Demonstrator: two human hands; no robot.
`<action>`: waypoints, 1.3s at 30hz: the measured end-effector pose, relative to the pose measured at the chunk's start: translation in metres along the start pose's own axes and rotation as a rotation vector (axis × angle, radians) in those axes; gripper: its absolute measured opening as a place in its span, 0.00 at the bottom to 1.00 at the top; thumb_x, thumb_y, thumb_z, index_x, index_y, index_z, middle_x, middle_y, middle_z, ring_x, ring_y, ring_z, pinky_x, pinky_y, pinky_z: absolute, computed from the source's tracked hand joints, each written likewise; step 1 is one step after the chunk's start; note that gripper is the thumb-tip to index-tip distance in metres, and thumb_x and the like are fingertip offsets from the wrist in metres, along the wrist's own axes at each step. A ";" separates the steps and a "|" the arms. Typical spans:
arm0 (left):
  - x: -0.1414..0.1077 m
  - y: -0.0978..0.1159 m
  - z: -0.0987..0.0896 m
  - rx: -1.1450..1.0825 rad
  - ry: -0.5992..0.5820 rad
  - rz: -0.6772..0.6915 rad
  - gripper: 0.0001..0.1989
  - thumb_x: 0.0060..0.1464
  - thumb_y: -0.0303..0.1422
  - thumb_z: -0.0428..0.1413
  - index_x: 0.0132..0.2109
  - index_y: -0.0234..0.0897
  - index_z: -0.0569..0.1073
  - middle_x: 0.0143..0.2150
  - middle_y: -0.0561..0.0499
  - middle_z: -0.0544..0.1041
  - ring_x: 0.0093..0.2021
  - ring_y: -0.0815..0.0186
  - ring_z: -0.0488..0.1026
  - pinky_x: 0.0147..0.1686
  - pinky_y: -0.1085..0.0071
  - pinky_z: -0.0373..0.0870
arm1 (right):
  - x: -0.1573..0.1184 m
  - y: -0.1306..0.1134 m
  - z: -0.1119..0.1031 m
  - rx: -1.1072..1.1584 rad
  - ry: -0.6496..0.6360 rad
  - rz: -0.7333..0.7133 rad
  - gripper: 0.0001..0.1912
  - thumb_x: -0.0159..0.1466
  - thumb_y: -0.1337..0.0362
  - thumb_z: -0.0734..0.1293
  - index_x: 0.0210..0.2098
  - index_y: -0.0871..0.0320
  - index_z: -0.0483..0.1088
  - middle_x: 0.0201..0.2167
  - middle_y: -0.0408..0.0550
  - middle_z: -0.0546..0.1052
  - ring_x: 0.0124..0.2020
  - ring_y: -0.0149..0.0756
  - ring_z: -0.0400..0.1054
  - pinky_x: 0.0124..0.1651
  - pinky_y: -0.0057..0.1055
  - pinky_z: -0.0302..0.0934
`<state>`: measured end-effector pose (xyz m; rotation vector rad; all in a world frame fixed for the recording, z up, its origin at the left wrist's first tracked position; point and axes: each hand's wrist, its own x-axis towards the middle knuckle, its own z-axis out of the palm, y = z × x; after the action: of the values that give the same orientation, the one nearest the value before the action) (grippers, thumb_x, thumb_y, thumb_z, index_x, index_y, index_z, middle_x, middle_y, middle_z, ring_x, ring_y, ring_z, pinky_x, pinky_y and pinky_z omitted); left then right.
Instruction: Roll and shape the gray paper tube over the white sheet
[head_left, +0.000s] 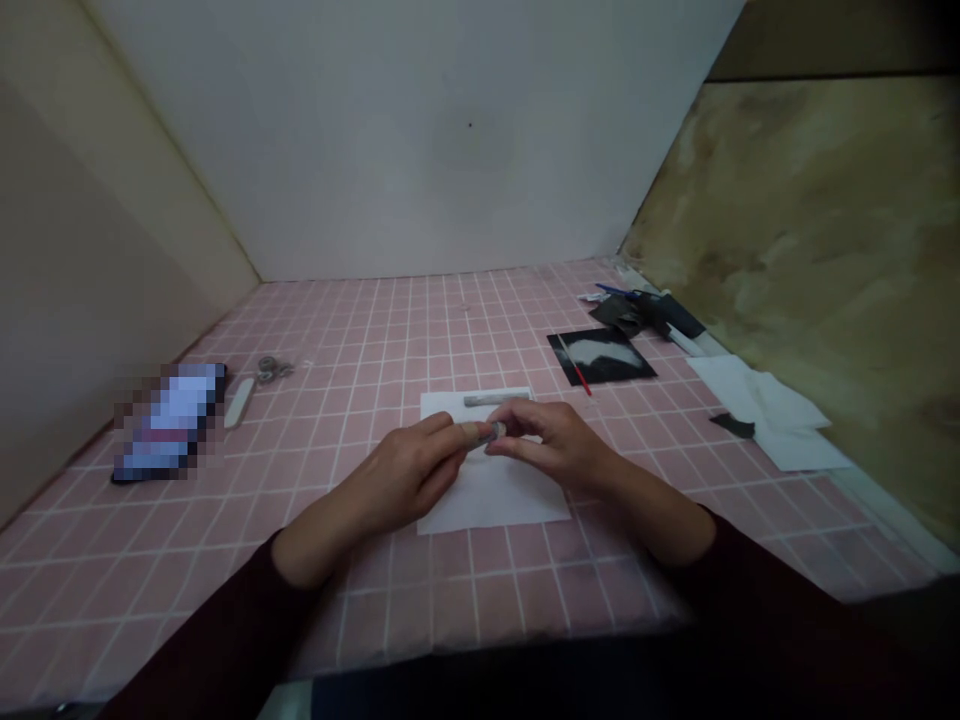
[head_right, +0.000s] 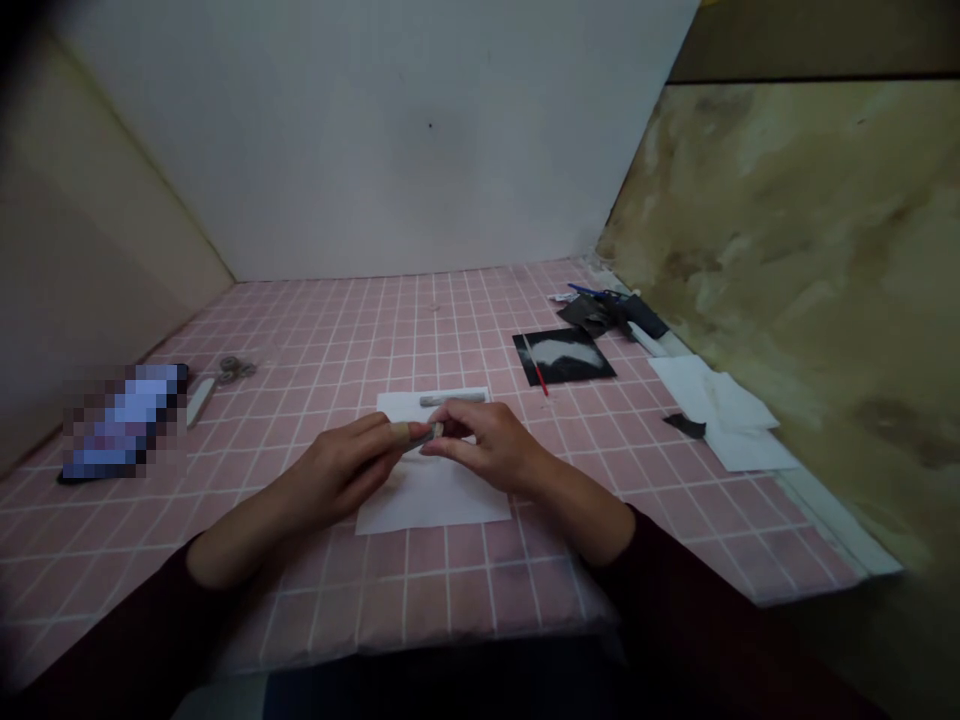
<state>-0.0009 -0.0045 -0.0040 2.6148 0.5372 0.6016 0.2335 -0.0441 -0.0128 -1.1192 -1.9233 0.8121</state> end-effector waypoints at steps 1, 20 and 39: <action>0.001 0.001 0.000 -0.018 0.032 -0.007 0.21 0.66 0.27 0.48 0.64 0.40 0.63 0.42 0.47 0.74 0.37 0.66 0.72 0.38 0.68 0.71 | 0.000 -0.001 0.000 0.027 0.013 -0.002 0.05 0.63 0.63 0.71 0.37 0.58 0.73 0.29 0.41 0.75 0.30 0.28 0.68 0.36 0.26 0.61; 0.001 0.001 -0.004 -0.122 -0.072 -0.021 0.21 0.62 0.22 0.49 0.60 0.38 0.69 0.45 0.47 0.76 0.42 0.65 0.73 0.41 0.68 0.71 | -0.001 0.002 0.002 0.002 -0.043 -0.079 0.06 0.64 0.66 0.70 0.41 0.60 0.74 0.33 0.44 0.78 0.34 0.30 0.70 0.40 0.29 0.64; 0.001 0.004 -0.006 -0.028 -0.108 -0.016 0.21 0.62 0.23 0.47 0.60 0.39 0.70 0.41 0.46 0.77 0.38 0.63 0.75 0.37 0.66 0.72 | -0.001 0.000 0.000 -0.019 -0.108 -0.017 0.05 0.65 0.63 0.69 0.41 0.57 0.75 0.28 0.41 0.75 0.29 0.30 0.68 0.35 0.28 0.62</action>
<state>-0.0020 -0.0059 0.0026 2.5962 0.5113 0.4568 0.2342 -0.0450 -0.0135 -1.0889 -2.0309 0.8628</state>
